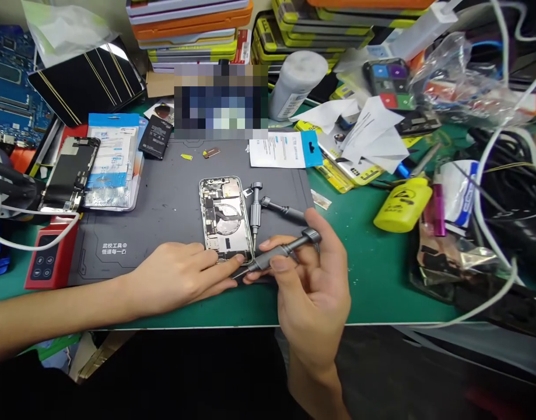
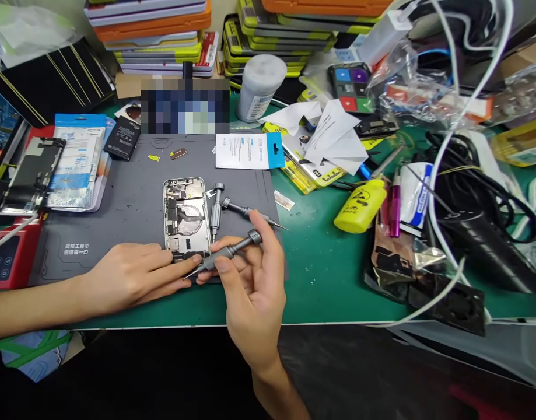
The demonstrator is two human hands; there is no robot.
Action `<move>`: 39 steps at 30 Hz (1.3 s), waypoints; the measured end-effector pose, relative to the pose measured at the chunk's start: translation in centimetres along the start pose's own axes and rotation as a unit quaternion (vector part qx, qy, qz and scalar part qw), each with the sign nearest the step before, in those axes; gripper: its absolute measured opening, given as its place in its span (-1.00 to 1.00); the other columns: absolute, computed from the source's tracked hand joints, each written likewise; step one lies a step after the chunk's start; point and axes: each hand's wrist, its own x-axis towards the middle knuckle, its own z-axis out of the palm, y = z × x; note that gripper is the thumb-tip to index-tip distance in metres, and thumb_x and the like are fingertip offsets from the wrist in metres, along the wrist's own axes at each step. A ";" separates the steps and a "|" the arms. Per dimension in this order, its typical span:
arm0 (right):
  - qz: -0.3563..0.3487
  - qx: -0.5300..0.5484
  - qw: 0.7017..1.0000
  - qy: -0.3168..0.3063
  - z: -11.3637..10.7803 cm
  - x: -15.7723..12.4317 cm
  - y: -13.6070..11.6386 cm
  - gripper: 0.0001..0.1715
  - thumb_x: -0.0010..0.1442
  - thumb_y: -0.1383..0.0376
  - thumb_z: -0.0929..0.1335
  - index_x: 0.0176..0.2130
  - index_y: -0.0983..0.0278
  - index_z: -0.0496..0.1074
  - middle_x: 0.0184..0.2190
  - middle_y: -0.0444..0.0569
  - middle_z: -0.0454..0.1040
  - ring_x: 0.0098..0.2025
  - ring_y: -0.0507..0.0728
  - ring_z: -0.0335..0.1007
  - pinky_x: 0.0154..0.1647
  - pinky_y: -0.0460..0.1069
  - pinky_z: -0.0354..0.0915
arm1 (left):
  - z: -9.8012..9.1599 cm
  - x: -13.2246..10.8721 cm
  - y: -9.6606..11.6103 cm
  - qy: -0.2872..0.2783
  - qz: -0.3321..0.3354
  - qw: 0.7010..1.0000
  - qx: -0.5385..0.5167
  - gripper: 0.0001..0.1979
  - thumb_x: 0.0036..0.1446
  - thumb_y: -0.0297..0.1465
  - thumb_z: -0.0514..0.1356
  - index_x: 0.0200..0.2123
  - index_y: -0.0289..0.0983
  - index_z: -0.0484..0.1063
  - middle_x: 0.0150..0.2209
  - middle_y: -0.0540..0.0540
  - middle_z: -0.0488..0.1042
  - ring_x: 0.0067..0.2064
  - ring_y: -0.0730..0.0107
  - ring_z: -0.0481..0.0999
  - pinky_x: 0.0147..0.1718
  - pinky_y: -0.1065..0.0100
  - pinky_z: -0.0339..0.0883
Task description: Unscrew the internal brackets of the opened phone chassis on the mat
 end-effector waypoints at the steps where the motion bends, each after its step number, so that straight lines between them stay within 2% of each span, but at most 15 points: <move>1: -0.011 -0.011 1.000 -0.003 0.1 0.0 -0.1 -0.30 0.47 0.35 0.37 0.49 0.01 0.27 -0.15 -0.06 0.64 -0.37 0.06 0.62 -0.39 -0.07 0.67 | 0.0 0.0 0.0 -0.003 0.001 1.000 0.002 -0.70 0.61 -0.29 0.10 0.16 -0.34 0.50 -0.37 0.02 0.55 -0.42 0.43 0.52 -0.49 0.42 0.33; 7: -0.024 -0.023 0.999 -0.001 0.4 0.1 -0.3 -0.29 0.46 0.38 0.37 0.48 -0.01 0.28 -0.13 -0.06 0.66 -0.37 0.07 0.64 -0.35 -0.03 0.70 | -0.2 0.1 0.0 -0.015 0.008 1.000 0.016 -0.71 0.59 -0.33 0.11 0.19 -0.35 0.48 -0.38 0.02 0.55 -0.40 0.44 0.56 -0.48 0.43 0.38; 13: -0.038 -0.045 0.998 -0.009 0.3 0.0 -0.3 -0.27 0.48 0.41 0.34 0.51 0.01 0.23 -0.13 -0.06 0.64 -0.36 0.03 0.64 -0.32 -0.07 0.70 | 0.0 0.1 0.0 -0.004 0.013 1.000 0.016 -0.72 0.62 -0.36 0.05 0.19 -0.36 0.45 -0.38 0.04 0.57 -0.40 0.44 0.57 -0.50 0.39 0.38; 20: -0.016 -0.002 1.000 0.008 0.2 -0.1 -0.1 -0.30 0.48 0.37 0.36 0.49 -0.03 0.27 -0.13 -0.08 0.62 -0.36 0.03 0.64 -0.34 -0.08 0.69 | 0.0 0.2 0.0 0.013 0.018 1.000 0.014 -0.71 0.64 -0.37 0.01 0.16 -0.40 0.45 -0.40 0.04 0.56 -0.44 0.43 0.55 -0.54 0.34 0.31; 24: -0.017 -0.015 1.000 0.006 0.3 -0.1 -0.2 -0.31 0.47 0.37 0.37 0.47 -0.02 0.28 -0.15 -0.09 0.62 -0.32 0.04 0.64 -0.32 -0.10 0.68 | 0.1 0.3 0.1 0.013 0.019 1.000 0.018 -0.71 0.64 -0.37 0.01 0.16 -0.39 0.45 -0.39 0.04 0.57 -0.44 0.45 0.55 -0.54 0.38 0.32; 29: -0.029 -0.041 0.999 0.006 0.4 -0.1 -0.3 -0.29 0.49 0.38 0.34 0.50 0.03 0.24 -0.14 -0.08 0.63 -0.36 0.02 0.62 -0.32 -0.10 0.67 | 0.1 0.3 0.1 0.019 0.019 0.999 0.020 -0.71 0.65 -0.36 0.01 0.16 -0.38 0.44 -0.40 0.05 0.57 -0.44 0.46 0.55 -0.53 0.37 0.32; 35: 0.010 -0.018 1.000 0.005 0.1 -0.2 -0.3 -0.30 0.49 0.33 0.39 0.49 -0.03 0.26 -0.13 -0.12 0.63 -0.34 0.01 0.62 -0.28 -0.07 0.69 | 0.0 0.3 0.1 0.018 0.022 0.999 0.021 -0.73 0.63 -0.37 0.05 0.18 -0.42 0.42 -0.40 0.06 0.56 -0.44 0.45 0.55 -0.54 0.35 0.31; 39: 0.001 -0.013 1.000 0.009 0.1 -0.2 -0.2 -0.32 0.48 0.32 0.40 0.47 -0.03 0.29 -0.14 -0.12 0.63 -0.37 0.00 0.61 -0.31 -0.08 0.69 | 0.0 0.4 0.1 0.020 0.023 0.999 0.025 -0.73 0.63 -0.36 0.06 0.18 -0.41 0.42 -0.40 0.07 0.56 -0.45 0.47 0.54 -0.55 0.36 0.31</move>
